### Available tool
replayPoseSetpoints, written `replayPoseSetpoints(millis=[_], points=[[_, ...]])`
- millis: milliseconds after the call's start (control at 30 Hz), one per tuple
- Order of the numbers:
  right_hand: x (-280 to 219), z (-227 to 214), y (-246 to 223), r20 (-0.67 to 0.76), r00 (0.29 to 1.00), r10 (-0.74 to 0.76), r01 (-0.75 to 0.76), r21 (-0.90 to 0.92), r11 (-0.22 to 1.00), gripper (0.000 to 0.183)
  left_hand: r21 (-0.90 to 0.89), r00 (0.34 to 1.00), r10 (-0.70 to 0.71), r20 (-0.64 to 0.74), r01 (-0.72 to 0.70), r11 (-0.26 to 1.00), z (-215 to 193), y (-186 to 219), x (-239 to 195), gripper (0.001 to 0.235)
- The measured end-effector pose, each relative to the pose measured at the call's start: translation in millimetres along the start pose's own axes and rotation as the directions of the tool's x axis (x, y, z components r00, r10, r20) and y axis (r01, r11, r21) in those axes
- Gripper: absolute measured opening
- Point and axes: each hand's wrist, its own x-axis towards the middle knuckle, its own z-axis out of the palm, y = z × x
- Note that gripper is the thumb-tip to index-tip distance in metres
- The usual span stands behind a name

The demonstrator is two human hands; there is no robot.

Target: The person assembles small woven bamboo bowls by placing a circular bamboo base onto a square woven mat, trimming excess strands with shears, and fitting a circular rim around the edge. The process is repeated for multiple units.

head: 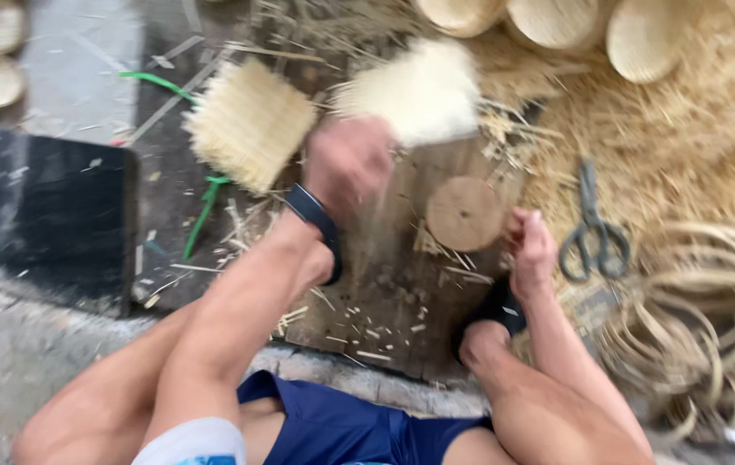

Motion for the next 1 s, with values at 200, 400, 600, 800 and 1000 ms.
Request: replayPoseSetpoints(millis=[200, 400, 600, 800, 1000], points=[[-7, 13, -48, 0.167, 0.98, 0.107, -0.072, -0.203, 0.977, 0.037, -0.34, 0.885, 0.194, 0.424, -0.043, 0.939, 68, 101, -47, 0.029], [-16, 30, -54, 0.113, 0.988, 0.106, -0.074, -0.256, 0.964, 0.034, -0.32, 0.71, -0.64, 0.293, 0.704, 0.634, 115, 55, -87, 0.047], [-5, 28, -53, 0.076, 0.993, 0.095, -0.067, -0.304, 0.95, 0.033, -0.331, 0.165, -0.659, 0.734, 0.934, -0.135, 155, -1, -116, 0.039], [-8, 9, -43, -0.108, 0.991, 0.076, -0.124, -0.569, 0.813, 0.032, -0.317, 0.146, -0.588, 0.795, 0.927, -0.198, 149, 3, -114, 0.043], [-31, -112, -88, -0.352, 0.79, -0.502, 0.294, -0.502, 0.814, 0.011, -0.321, 0.077, -0.697, 0.713, 0.919, -0.228, 121, 8, -98, 0.057]])
